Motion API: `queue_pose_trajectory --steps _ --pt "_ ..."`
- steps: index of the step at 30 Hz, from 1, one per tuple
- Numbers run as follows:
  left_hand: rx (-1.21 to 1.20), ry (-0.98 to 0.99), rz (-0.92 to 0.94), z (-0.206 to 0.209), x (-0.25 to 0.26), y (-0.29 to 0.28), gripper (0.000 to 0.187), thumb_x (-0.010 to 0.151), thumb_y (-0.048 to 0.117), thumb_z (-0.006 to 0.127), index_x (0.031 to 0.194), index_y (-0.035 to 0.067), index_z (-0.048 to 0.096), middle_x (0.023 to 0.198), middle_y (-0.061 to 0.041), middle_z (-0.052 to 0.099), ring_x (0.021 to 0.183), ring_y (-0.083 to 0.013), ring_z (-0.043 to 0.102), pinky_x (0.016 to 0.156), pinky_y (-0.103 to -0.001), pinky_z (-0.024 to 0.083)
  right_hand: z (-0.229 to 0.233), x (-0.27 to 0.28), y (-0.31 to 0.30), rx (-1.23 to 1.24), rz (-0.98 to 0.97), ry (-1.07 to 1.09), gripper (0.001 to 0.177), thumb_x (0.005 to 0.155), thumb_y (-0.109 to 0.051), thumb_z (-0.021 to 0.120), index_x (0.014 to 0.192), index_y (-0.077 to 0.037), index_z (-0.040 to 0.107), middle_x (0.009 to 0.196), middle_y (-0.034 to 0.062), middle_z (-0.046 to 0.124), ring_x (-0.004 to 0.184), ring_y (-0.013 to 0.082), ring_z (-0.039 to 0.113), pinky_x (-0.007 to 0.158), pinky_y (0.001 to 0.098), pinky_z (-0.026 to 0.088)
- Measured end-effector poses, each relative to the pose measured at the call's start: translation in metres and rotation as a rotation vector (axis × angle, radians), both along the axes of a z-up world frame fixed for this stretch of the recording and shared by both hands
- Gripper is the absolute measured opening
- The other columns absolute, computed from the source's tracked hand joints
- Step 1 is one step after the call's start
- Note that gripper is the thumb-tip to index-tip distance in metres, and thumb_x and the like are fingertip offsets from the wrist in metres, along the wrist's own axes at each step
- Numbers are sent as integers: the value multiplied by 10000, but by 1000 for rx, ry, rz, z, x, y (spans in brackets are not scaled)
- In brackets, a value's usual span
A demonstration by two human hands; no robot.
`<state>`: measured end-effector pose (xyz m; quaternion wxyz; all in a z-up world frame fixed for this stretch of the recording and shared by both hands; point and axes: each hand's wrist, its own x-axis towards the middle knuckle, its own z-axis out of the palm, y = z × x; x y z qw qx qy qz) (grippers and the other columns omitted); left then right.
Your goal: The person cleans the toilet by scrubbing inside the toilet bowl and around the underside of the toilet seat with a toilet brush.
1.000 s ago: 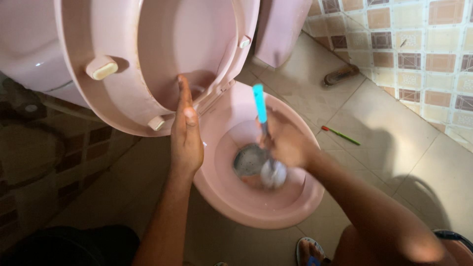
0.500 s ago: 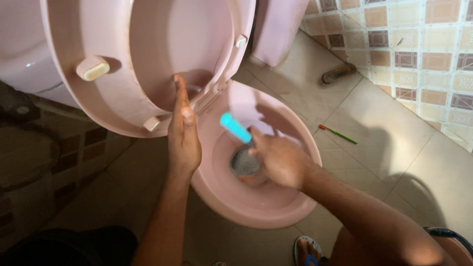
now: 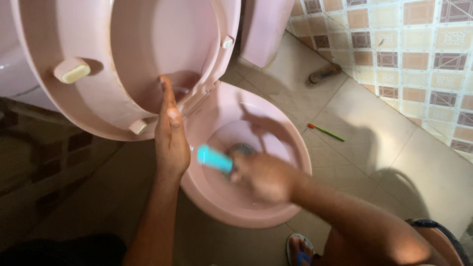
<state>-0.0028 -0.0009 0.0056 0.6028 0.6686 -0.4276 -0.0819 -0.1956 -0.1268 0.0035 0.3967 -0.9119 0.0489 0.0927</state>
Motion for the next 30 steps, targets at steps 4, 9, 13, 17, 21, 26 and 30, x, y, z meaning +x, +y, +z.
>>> queue_pose_trajectory --steps 4,9,13,17,21,26,30 --pt "-23 -22 -8 2 0 -2 774 1153 525 219 1627 -86 185 1744 -247 179 1649 -339 165 1350 -432 139 28 3 -3 -119 -187 159 351 954 -226 574 1278 -109 506 1138 142 709 1057 350 697 882 463 550" --pt "-26 -29 26 -2 -1 -1 743 1154 500 234 1630 -70 208 1741 -233 198 1646 -334 192 1348 -422 163 23 -7 27 -207 169 146 392 964 -248 540 1348 -169 524 1100 123 728 1043 353 691 898 532 473" --pt "-41 -3 18 -4 0 -1 725 1163 484 245 1627 -70 192 1735 -240 180 1633 -347 175 1341 -430 157 24 2 -4 -206 -186 186 423 963 -208 546 1375 -118 506 1110 153 722 1046 367 687 893 524 478" --pt "-45 0 13 -2 0 0 695 1154 448 253 1631 -55 204 1736 -230 206 1634 -341 199 1332 -429 180 26 -17 9 -291 170 196 456 962 -168 552 1402 -67 488 1120 184 716 1049 381 684 888 516 482" --pt "-12 -8 8 0 1 2 659 1164 411 243 1633 -48 188 1734 -234 194 1627 -341 197 1328 -430 178 12 -13 -12 -164 -46 25 486 985 -180 556 1434 -26 450 1095 213 713 1023 378 697 884 488 508" --pt "-25 -2 0 1 1 4 642 1163 385 258 1632 -49 192 1735 -228 200 1630 -340 199 1328 -426 178 10 -2 -18 -76 -231 -81 393 1050 -265 552 1355 -40 448 992 225 704 945 367 714 825 451 541" --pt "-51 -16 -18 -1 2 3 639 1174 377 266 1629 -66 187 1738 -234 187 1637 -341 183 1338 -423 167 18 0 -16 240 -252 90 237 1029 -270 527 1211 -122 496 756 159 612 741 344 684 704 423 542"
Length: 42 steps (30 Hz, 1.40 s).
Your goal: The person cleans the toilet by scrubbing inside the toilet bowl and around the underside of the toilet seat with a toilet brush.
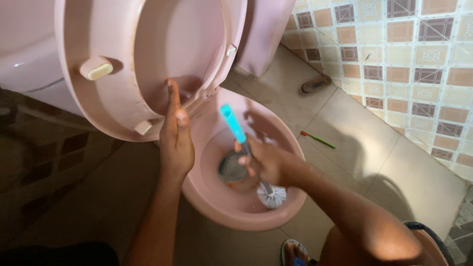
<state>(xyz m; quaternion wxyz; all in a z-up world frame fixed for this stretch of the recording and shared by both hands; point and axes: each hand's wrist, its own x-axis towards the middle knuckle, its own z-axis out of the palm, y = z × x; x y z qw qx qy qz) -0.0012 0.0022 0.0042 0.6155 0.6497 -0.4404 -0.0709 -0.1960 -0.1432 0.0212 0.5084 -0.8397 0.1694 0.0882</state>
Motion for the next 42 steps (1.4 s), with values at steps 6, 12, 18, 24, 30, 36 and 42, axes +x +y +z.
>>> queue_pose_trajectory --steps 6,12,18,24,30,36,42 --pt "13 -6 9 -2 1 -2 658 1170 398 256 1623 -76 207 1734 -236 202 1635 -334 188 1338 -421 161 -10 9 -39 -377 -410 -372 236 1034 -173 562 1240 -77 497 830 141 627 746 298 649 704 433 503" --pt "37 -14 39 0 -3 -3 688 1160 437 241 1623 -72 224 1735 -231 209 1638 -328 192 1338 -420 158 -13 -11 -42 -145 -272 -31 258 972 -175 561 1204 -105 473 699 119 691 673 275 708 684 439 530" --pt "51 -32 39 -1 -3 -6 728 1163 480 217 1626 -82 196 1737 -238 177 1639 -338 164 1347 -424 159 3 -17 -60 -324 -554 -245 289 1031 -149 529 1260 -42 388 710 96 654 645 261 682 633 418 526" --pt "77 -57 68 -2 -4 -7 738 1156 500 236 1623 -71 213 1739 -237 197 1645 -338 172 1351 -430 141 12 -22 -71 -279 -711 -188 268 1013 -136 549 1208 -26 401 718 106 648 620 260 673 557 425 521" --pt "58 -41 30 2 -6 -7 778 1153 526 232 1627 -87 158 1740 -260 163 1648 -347 157 1354 -430 142 4 -39 -69 -419 -396 -343 315 1006 -130 597 1218 3 405 730 129 679 683 283 689 618 443 522" --pt "136 -63 77 3 -6 -9 807 1129 549 196 1621 -89 160 1729 -263 168 1632 -353 163 1337 -435 159 16 -38 -62 -158 -280 -251 279 1002 -189 573 1151 -17 411 724 113 723 666 244 762 646 396 585" --pt "73 -24 34 2 -6 -8 815 1139 556 211 1623 -95 143 1733 -266 153 1639 -359 157 1344 -444 152 23 -32 -58 -402 -488 -154 342 990 -200 597 1244 -39 434 737 154 649 631 304 688 557 460 530"
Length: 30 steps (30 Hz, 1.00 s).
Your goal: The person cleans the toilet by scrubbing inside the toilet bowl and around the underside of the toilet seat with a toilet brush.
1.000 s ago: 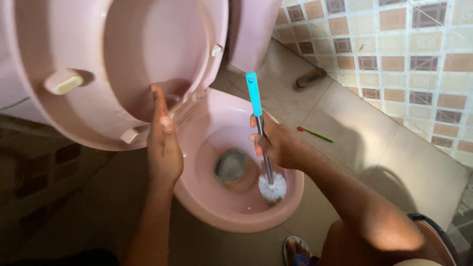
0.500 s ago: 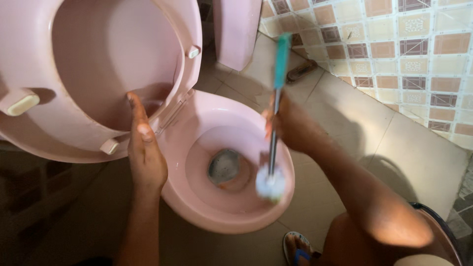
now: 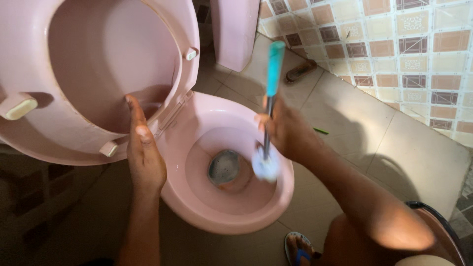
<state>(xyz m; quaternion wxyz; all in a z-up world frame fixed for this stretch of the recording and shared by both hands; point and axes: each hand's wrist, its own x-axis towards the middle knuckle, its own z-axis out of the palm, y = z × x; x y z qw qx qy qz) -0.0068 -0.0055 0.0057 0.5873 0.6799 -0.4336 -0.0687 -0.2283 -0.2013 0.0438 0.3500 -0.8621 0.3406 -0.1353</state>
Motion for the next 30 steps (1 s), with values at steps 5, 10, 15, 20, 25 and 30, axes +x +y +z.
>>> queue_pose_trajectory --steps 5,10,15,20,25,30 --pt "36 -9 13 1 2 0 831 1124 572 207 1623 -92 160 1735 -259 165 1639 -358 156 1342 -445 154 19 6 16 381 75 20 331 981 -187 560 1239 -68 392 757 83 676 639 235 724 575 397 592" --pt "40 7 20 2 2 3 841 1113 573 204 1632 -88 151 1732 -255 174 1628 -351 174 1326 -446 175 21 5 42 826 -125 -82 337 1053 -326 488 1277 -75 461 850 114 625 695 198 637 607 339 564" --pt "-10 -6 12 -5 5 4 731 1158 495 251 1623 -68 212 1738 -241 217 1637 -338 223 1343 -435 202 23 -24 80 316 436 24 345 1039 -321 524 1251 -51 491 954 179 692 918 283 722 796 423 561" --pt "-15 -3 -10 -1 5 6 733 1160 484 240 1627 -77 173 1733 -253 184 1630 -353 204 1338 -437 199 50 -32 74 226 270 598 354 1025 -413 550 1253 -142 557 958 188 728 936 350 694 811 450 538" --pt "56 -21 18 1 4 4 776 1126 513 200 1641 -67 174 1731 -251 189 1625 -351 205 1328 -430 207 46 -32 90 427 712 -84 340 947 -55 483 1280 -66 551 1077 155 753 1043 293 766 866 401 580" --pt "-12 6 -1 0 4 5 780 1145 537 241 1629 -73 184 1734 -255 198 1632 -348 214 1336 -438 206 49 -31 78 178 584 595 362 1008 -198 586 1368 -234 579 1117 122 733 968 272 742 855 400 567"
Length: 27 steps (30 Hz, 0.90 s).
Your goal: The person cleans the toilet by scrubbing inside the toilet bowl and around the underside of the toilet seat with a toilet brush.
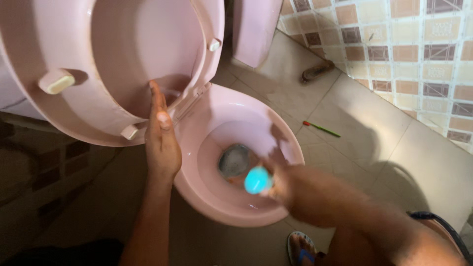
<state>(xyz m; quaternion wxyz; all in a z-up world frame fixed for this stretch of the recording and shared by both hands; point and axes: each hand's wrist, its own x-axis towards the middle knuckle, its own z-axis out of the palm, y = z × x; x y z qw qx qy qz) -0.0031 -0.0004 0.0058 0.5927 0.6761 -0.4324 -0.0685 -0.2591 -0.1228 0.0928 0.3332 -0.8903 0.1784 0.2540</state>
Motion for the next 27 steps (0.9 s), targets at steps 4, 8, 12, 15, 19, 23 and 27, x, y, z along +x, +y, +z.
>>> queue_pose_trajectory --steps 4,8,12,15,19,23,27 --pt "0 -31 -6 -3 3 -1 752 1158 519 236 1630 -65 190 1739 -242 194 1640 -346 206 1342 -438 203 -15 3 10 526 89 -298 199 978 -214 615 1131 -90 641 1090 86 757 1006 239 734 863 365 559" --pt "8 -74 27 -6 3 1 693 1165 464 242 1642 -37 212 1738 -223 216 1634 -339 219 1343 -431 195 -10 0 -3 338 -89 -235 275 971 -211 542 1188 -165 706 1108 38 780 1014 209 735 885 341 546" --pt "-21 -54 5 -7 3 1 646 1178 415 271 1638 -34 208 1738 -225 224 1630 -342 234 1332 -424 207 -14 6 -9 289 79 -158 285 911 -153 612 1189 -141 677 1130 47 748 1058 238 706 912 348 528" --pt "0 -62 23 -8 3 2 626 1174 393 282 1641 -19 220 1731 -220 248 1617 -345 281 1322 -417 241 -38 28 16 481 147 -590 197 940 -66 606 1136 -84 621 1161 105 725 1162 299 676 943 385 530" --pt "-30 -10 1 -8 5 4 622 1179 388 287 1648 -12 204 1726 -222 254 1607 -364 315 1318 -423 269 -31 25 9 459 70 -349 116 985 -150 608 1064 -69 586 981 112 706 934 273 702 842 407 549" --pt "-69 33 -38 -5 8 7 631 1176 399 276 1647 -14 199 1732 -222 246 1595 -382 326 1315 -434 277 -31 31 4 173 310 -505 446 982 -226 681 1400 -104 581 1193 153 665 1012 336 638 847 425 506" --pt "-81 66 -55 -5 8 5 663 1167 433 282 1644 -20 203 1735 -217 239 1596 -377 327 1312 -433 280 -44 60 29 354 213 -766 172 979 -149 614 1123 -57 599 1130 141 701 1057 336 688 891 429 524"
